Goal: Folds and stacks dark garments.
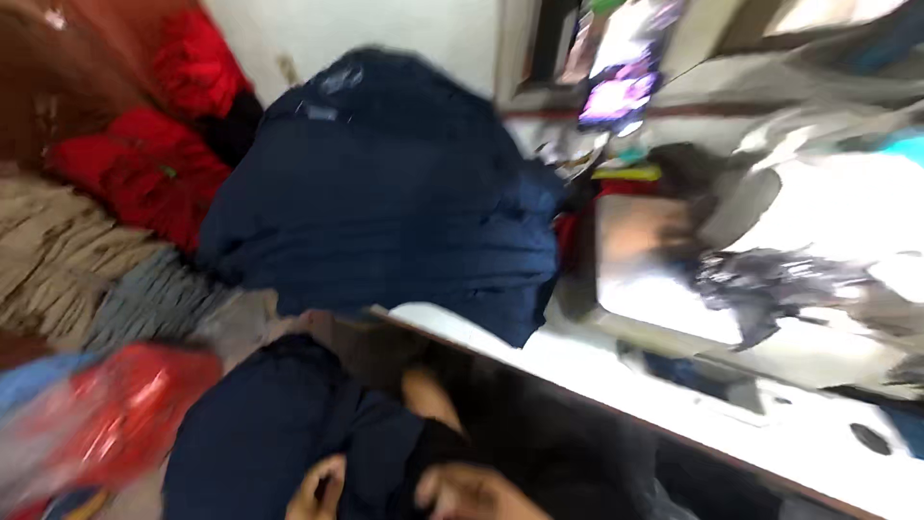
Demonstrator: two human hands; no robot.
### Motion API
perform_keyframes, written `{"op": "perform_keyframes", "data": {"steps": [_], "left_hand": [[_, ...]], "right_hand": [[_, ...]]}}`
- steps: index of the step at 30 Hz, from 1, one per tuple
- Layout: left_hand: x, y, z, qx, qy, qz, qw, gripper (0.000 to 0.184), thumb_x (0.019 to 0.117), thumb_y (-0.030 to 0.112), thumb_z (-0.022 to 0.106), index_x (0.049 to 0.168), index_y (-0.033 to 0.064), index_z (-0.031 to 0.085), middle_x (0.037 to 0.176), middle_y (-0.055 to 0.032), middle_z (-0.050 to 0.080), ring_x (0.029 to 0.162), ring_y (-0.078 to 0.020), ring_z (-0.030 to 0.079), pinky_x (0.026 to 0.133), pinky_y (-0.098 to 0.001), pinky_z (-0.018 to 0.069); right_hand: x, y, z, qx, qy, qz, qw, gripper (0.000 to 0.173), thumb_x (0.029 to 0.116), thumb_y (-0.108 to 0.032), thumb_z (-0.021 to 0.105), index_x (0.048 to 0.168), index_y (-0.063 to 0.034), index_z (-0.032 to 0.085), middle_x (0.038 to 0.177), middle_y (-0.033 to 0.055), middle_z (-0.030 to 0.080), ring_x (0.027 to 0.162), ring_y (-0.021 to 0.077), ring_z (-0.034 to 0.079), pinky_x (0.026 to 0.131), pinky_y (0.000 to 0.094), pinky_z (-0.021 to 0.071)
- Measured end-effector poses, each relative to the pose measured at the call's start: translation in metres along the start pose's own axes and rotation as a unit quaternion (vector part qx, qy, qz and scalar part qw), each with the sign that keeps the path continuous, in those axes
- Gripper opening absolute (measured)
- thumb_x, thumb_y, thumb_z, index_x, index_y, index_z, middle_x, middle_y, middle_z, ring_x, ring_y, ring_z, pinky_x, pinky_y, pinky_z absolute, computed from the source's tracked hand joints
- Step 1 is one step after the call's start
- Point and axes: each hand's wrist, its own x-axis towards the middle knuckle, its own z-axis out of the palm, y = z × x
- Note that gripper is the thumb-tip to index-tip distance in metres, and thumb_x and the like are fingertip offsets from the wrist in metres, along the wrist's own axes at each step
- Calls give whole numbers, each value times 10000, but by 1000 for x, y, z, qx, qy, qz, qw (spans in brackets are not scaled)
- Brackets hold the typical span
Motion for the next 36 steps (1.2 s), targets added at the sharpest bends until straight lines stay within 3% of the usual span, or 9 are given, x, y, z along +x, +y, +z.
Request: {"op": "perform_keyframes", "data": {"steps": [2,5,11,14,20,26,29,31,36], "left_hand": [[0,9,-25,-141,33,-52,988,234,1012,61,526,1162,-56,663,1073,-154,724,835,-213,719,733,-371,627],[-4,16,-65,-184,133,-100,969,225,1037,67,503,1135,-54,665,1000,-137,728,725,-195,696,664,-337,608],[-56,12,-103,-120,215,-177,953,199,1030,63,535,1100,-49,684,948,-131,735,712,-193,694,643,-320,592],[-88,12,-86,-34,146,-181,972,214,1019,121,559,1121,-4,700,979,-85,742,787,-172,709,699,-333,604],[-95,7,-54,255,15,-37,966,282,997,271,610,1180,113,755,1273,-62,702,1215,-192,647,1037,-384,534],[-104,8,-48,275,-72,28,958,629,899,541,706,1388,151,640,1473,-73,575,1364,-277,530,1105,-502,461],[-105,-1,-33,313,-15,140,939,584,788,413,826,1310,185,700,1260,-101,674,1135,-314,643,912,-528,543],[-96,1,-31,299,13,162,940,204,911,312,733,1050,171,784,1048,-38,735,982,-221,694,840,-434,575],[-45,34,-79,127,8,9,992,194,985,196,639,928,88,789,897,-5,743,852,-94,703,809,-327,600]], "right_hand": [[6,-14,-12,204,92,51,973,354,1084,-263,449,1336,-59,592,1273,139,690,992,305,729,746,469,639],[19,-20,-25,143,201,74,966,353,1083,-256,431,1309,-63,621,1217,111,717,919,266,736,700,415,633],[37,-18,23,-71,69,52,994,262,1036,-225,516,1125,-100,729,1086,28,763,888,186,750,747,360,644],[50,-11,48,-227,-16,15,974,287,1046,-318,546,1167,-146,740,1070,2,752,901,116,730,813,342,627],[59,-2,82,-379,-106,78,916,568,987,-446,635,1446,-115,578,1336,127,657,1054,284,694,938,501,554],[52,22,79,-348,-68,12,935,310,1002,-272,636,1220,-71,725,1138,115,741,1037,257,717,945,475,567],[53,17,77,-262,-66,13,963,231,985,-276,651,1098,-107,760,1021,41,751,891,147,720,847,367,602],[53,11,77,-187,-71,18,980,190,985,-273,654,1068,-134,754,952,-18,749,787,70,710,752,278,616],[57,17,69,-252,-57,13,966,268,1026,-320,592,1165,-144,738,1047,9,752,878,113,724,823,336,613]]}}
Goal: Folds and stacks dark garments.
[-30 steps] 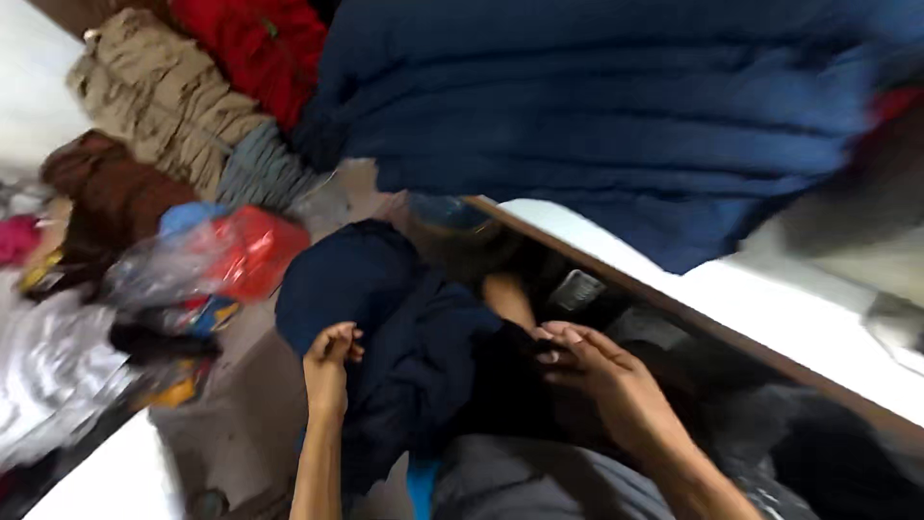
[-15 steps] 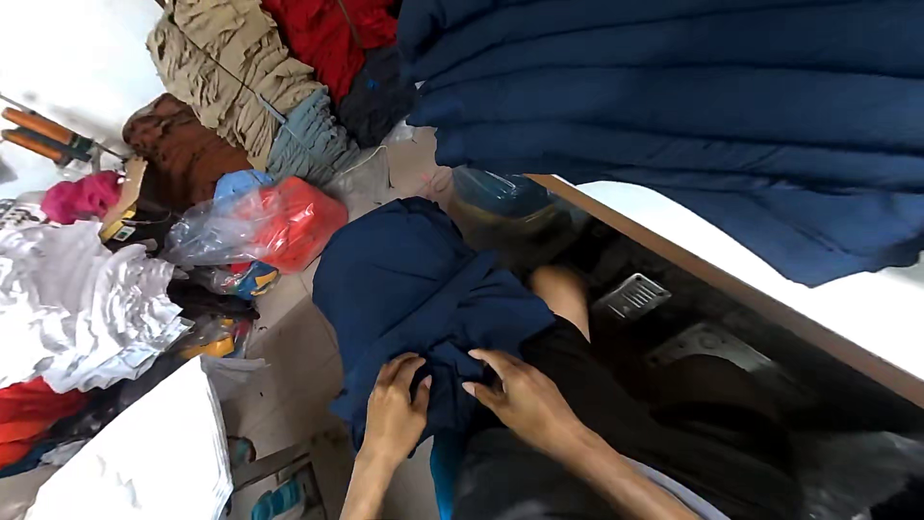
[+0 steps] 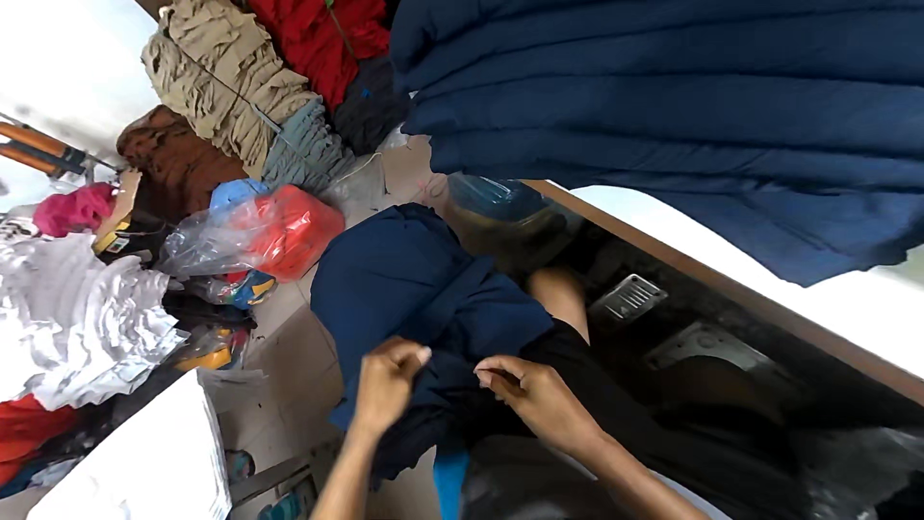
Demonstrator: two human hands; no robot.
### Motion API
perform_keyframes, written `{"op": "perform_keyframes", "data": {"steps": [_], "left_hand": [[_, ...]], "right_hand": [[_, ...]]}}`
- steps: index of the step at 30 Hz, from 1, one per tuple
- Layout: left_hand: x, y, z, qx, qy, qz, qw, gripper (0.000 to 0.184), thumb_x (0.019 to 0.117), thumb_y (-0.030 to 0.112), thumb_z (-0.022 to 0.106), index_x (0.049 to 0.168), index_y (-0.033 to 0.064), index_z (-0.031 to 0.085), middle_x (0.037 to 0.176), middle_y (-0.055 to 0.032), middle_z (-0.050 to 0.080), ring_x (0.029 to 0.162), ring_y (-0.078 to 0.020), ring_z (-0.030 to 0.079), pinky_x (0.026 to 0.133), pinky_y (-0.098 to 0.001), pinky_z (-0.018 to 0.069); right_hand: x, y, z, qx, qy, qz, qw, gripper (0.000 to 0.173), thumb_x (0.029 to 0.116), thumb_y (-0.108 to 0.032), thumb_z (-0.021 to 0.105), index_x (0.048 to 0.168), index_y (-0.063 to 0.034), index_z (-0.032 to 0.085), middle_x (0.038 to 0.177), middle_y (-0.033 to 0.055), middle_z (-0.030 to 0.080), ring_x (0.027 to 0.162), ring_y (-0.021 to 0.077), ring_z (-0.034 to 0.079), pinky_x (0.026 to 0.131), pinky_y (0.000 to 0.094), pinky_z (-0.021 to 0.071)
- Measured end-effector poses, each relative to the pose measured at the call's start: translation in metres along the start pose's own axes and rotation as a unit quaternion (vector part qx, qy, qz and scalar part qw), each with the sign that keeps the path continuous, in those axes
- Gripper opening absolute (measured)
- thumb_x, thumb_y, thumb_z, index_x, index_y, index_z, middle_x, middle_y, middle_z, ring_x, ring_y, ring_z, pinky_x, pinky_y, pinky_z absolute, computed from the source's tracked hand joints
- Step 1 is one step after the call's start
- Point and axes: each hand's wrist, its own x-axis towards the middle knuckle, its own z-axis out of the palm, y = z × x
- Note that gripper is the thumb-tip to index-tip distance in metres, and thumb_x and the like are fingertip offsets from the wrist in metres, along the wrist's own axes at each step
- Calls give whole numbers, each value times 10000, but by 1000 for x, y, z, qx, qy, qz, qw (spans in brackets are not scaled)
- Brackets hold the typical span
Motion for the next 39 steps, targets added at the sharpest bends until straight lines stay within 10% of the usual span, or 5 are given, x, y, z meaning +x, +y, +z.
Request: {"op": "perform_keyframes", "data": {"steps": [5,11,20,27,39], "left_hand": [[83,7,-89,-226,170,-146,948,190,1041,182,574,921,88,687,787,19,672,698,-75,629,662,-306,559],[164,-42,-170,-113,343,-124,924,370,1045,186,525,1331,-46,559,1256,-192,628,1102,-239,630,972,-448,519],[-29,-34,-5,-81,60,-160,982,219,1023,132,544,1128,16,698,1022,-75,742,860,-182,733,752,-374,634],[-95,-2,89,159,85,-43,983,447,840,434,764,1067,49,764,1108,-132,724,1060,-322,684,921,-509,560],[-9,16,3,-338,183,-212,899,93,987,48,623,904,18,654,838,-63,665,809,-144,635,787,-327,539]], "right_hand": [[-2,8,9,-105,12,-45,993,334,1017,-332,601,1272,-152,721,1193,101,712,969,244,714,868,457,594],[-6,5,12,-152,11,-66,986,339,1018,-311,602,1296,-147,709,1287,110,685,945,272,722,832,484,603],[-13,8,19,-196,17,-128,972,377,975,-370,673,1252,-118,716,1343,119,658,1158,290,682,901,487,598],[-11,13,12,-181,36,-118,976,309,1017,-345,610,1208,-142,743,1289,71,687,985,212,726,823,425,621],[-20,3,6,-188,131,-199,953,277,1038,-311,559,1052,-153,786,1122,39,756,1029,203,732,833,412,622]]}}
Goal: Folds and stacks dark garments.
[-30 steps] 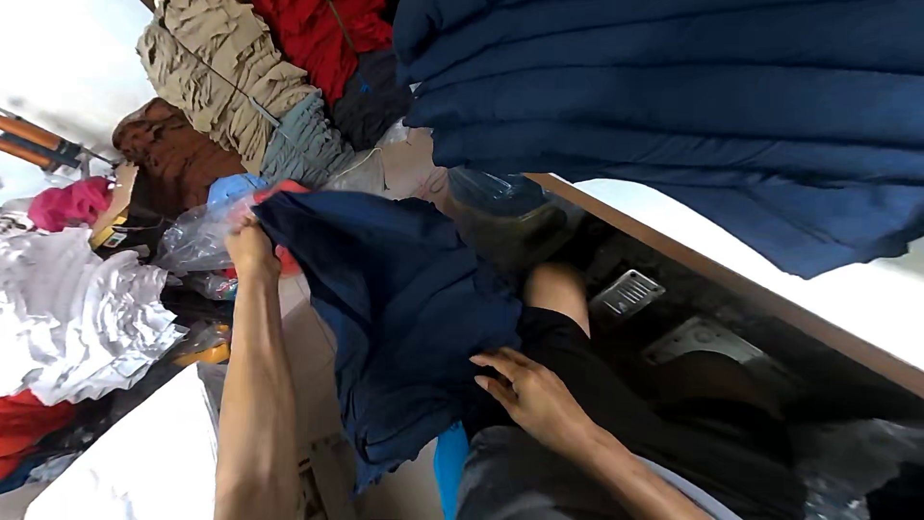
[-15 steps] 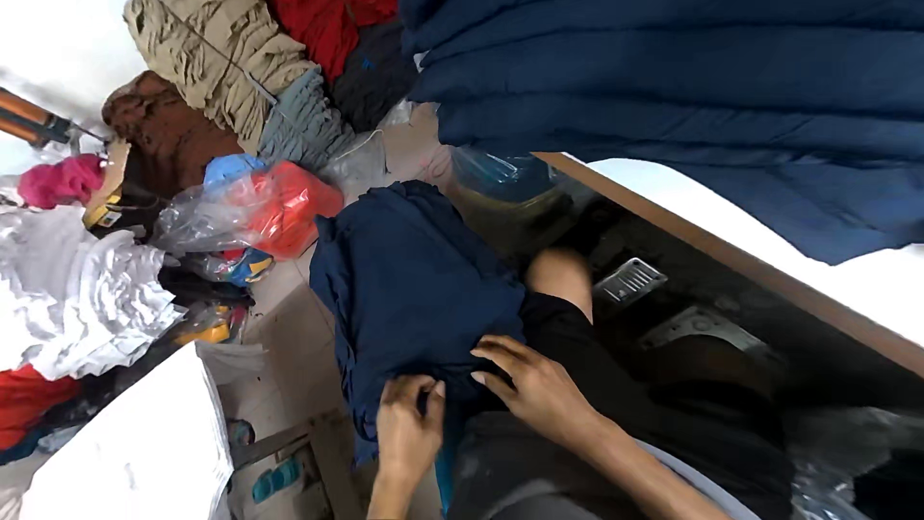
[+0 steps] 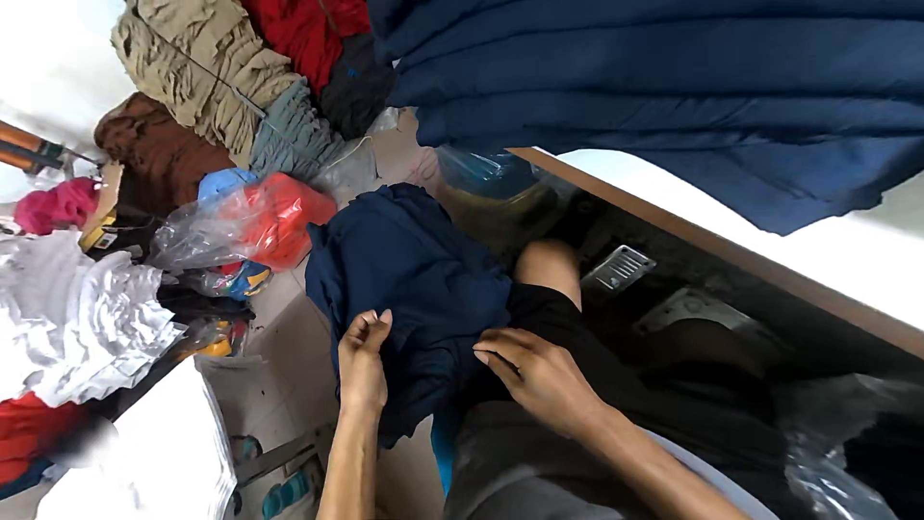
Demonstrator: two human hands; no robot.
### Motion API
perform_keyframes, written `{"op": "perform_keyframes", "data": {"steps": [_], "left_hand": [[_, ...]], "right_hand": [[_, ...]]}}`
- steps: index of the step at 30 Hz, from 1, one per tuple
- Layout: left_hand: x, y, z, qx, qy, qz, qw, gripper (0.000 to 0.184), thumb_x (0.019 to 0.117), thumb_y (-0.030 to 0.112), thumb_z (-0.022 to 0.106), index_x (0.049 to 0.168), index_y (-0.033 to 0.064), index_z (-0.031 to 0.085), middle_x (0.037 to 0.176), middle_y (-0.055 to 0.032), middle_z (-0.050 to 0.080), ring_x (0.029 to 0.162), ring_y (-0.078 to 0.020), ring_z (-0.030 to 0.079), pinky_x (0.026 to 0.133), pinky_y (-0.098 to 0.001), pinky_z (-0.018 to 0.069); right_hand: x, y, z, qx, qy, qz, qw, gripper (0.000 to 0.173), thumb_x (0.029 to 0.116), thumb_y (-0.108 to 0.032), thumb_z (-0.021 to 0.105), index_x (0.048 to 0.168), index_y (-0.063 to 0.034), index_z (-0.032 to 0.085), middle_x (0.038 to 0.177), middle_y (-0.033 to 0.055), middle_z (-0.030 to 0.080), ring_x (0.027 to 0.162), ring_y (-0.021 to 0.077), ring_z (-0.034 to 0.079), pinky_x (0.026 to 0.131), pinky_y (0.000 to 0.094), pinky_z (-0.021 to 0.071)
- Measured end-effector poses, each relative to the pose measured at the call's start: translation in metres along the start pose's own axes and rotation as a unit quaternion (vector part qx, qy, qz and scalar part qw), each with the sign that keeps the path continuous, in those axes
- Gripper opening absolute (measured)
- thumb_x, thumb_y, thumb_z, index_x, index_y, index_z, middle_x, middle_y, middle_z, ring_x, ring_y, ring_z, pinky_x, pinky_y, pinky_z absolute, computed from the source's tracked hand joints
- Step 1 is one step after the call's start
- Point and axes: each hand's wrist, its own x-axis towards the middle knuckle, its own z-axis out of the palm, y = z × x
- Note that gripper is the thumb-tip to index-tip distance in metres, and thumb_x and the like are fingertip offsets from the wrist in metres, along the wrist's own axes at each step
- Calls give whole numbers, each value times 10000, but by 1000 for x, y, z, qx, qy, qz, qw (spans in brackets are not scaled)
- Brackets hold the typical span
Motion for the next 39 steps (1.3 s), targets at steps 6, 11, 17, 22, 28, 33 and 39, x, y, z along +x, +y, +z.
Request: {"op": "perform_keyframes", "data": {"steps": [6,11,17,22,28,33,39], "left_hand": [[-15,-6,-5,2,-86,38,996,129,956,46,625,1066,2,677,943,-73,691,891,-130,653,850,-307,549],[-41,-29,-20,264,-203,78,939,758,825,373,827,1413,-17,550,1284,-121,674,1193,-167,639,1034,-352,532],[-37,-14,-1,394,-115,127,903,405,847,341,803,1076,27,690,900,-69,720,834,-163,702,791,-390,597],[-2,8,-24,208,-41,68,975,140,922,173,742,1011,69,713,843,-38,704,763,-145,675,706,-366,581],[8,23,-26,69,39,58,995,83,980,128,677,1000,50,697,872,-64,688,780,-150,661,721,-336,572],[-5,0,-27,141,-61,74,985,167,953,166,711,1075,54,688,897,-59,716,832,-155,693,769,-349,594],[-37,-12,-4,392,-167,86,901,827,749,482,858,1345,-12,568,1199,-151,684,1124,-232,665,1003,-434,543]], "right_hand": [[13,-14,23,-98,-213,-141,962,384,895,-279,770,1243,-125,713,1486,182,548,1347,409,531,1002,600,493],[27,-25,10,-119,-215,-162,956,232,819,-159,811,1015,-60,736,1248,145,688,1206,359,628,932,546,541],[70,-43,2,-71,-49,-194,977,87,845,-83,748,923,-121,740,882,23,734,858,211,717,768,411,593],[65,-27,-23,-17,41,-105,993,185,966,-230,661,1098,-132,744,1001,18,739,919,195,719,782,402,616],[37,-20,16,-43,-154,-162,974,198,968,-237,679,1111,-117,746,1229,78,717,1162,286,674,967,511,563],[49,-28,11,-160,-363,-85,914,521,883,-436,773,1220,-49,683,1532,223,488,1454,448,395,1132,616,367],[78,-52,-15,-124,-269,-139,945,115,913,-133,727,1015,-82,739,890,92,725,880,291,712,818,497,572]]}}
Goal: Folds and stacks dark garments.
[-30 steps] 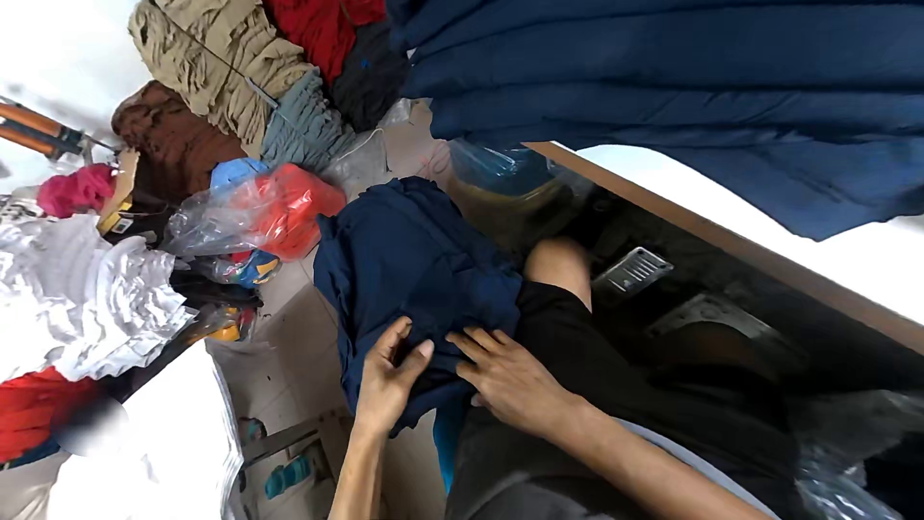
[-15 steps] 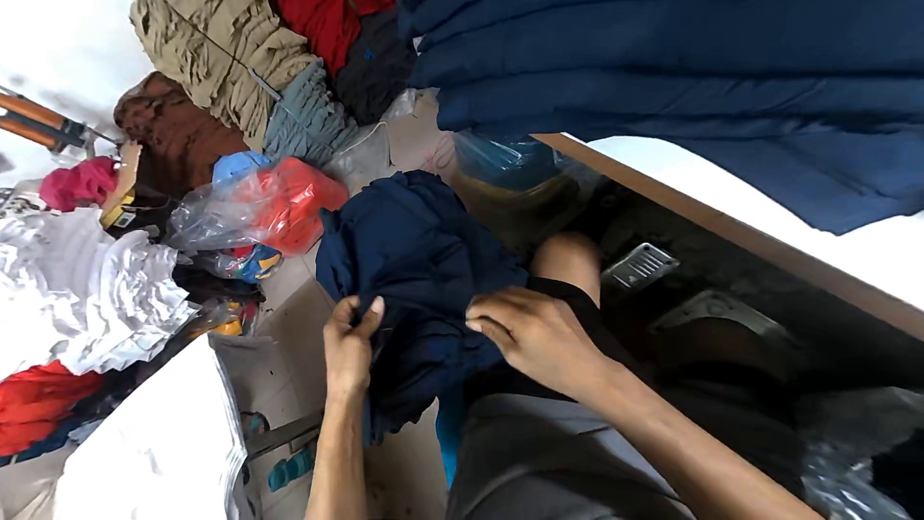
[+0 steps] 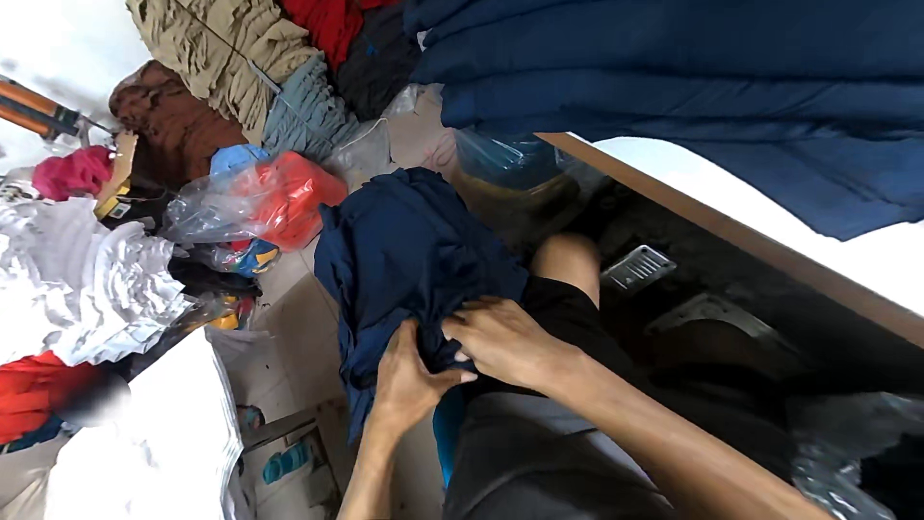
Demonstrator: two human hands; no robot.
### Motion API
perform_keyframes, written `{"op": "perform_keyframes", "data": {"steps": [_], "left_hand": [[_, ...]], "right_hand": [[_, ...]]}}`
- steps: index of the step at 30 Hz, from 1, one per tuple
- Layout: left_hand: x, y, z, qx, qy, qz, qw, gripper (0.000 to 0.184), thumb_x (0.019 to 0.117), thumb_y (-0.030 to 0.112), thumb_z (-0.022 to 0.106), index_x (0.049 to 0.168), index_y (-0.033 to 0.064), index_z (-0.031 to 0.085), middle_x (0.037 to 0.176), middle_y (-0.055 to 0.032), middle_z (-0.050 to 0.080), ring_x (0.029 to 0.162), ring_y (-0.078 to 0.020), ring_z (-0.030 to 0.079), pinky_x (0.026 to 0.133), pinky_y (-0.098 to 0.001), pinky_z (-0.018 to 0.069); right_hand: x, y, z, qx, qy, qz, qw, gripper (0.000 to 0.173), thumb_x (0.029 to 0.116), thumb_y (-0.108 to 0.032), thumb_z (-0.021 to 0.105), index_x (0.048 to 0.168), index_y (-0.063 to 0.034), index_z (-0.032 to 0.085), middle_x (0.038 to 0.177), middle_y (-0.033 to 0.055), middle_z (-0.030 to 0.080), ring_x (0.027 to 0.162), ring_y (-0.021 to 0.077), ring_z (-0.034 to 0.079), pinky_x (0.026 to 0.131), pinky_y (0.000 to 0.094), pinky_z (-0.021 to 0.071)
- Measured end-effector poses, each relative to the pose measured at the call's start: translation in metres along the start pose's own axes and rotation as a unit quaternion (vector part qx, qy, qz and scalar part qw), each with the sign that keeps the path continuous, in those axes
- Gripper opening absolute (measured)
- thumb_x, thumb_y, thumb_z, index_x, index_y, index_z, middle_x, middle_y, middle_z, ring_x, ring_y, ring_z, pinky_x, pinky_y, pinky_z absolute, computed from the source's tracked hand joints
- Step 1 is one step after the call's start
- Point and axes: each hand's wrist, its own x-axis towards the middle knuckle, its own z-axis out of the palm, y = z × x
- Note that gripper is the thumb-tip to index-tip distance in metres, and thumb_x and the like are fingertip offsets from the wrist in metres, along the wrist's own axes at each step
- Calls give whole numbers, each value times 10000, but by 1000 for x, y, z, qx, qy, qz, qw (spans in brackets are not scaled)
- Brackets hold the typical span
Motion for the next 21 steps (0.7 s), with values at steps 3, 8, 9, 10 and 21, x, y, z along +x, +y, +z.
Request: {"op": "perform_keyframes", "data": {"steps": [3,8,9,10,21], "left_hand": [[10,14,-4,53,105,6,993,381,857,182,783,1132,-53,667,906,-189,715,854,-312,712,793,-519,573],[35,-17,-39,-146,184,-47,971,193,871,79,774,1054,71,712,867,-37,716,777,-136,688,707,-383,587],[37,-17,-43,-177,197,-60,962,167,883,72,765,1038,73,703,857,-35,708,768,-130,681,697,-361,580],[38,-16,-44,-198,205,-68,956,149,890,65,758,1026,72,697,855,-38,704,771,-131,679,698,-351,579],[8,-21,-10,-108,-2,32,994,596,818,412,837,1247,51,636,1110,-51,720,1049,-112,689,956,-342,581]], "right_hand": [[11,4,10,-2,177,-39,984,61,857,-152,775,890,-114,741,746,33,696,726,226,707,673,436,591],[-9,15,16,45,253,-33,966,122,947,-215,662,987,-149,757,1028,-14,744,910,162,723,782,384,622],[-14,15,23,50,227,-46,971,123,948,-203,654,946,-150,764,1024,-10,746,902,172,722,768,399,622],[-18,14,33,52,179,-53,981,125,959,-193,654,954,-135,765,1068,20,746,955,212,722,805,441,618],[-17,4,26,-34,4,12,999,163,825,-89,781,966,-37,717,1020,152,726,984,364,703,796,541,579]]}}
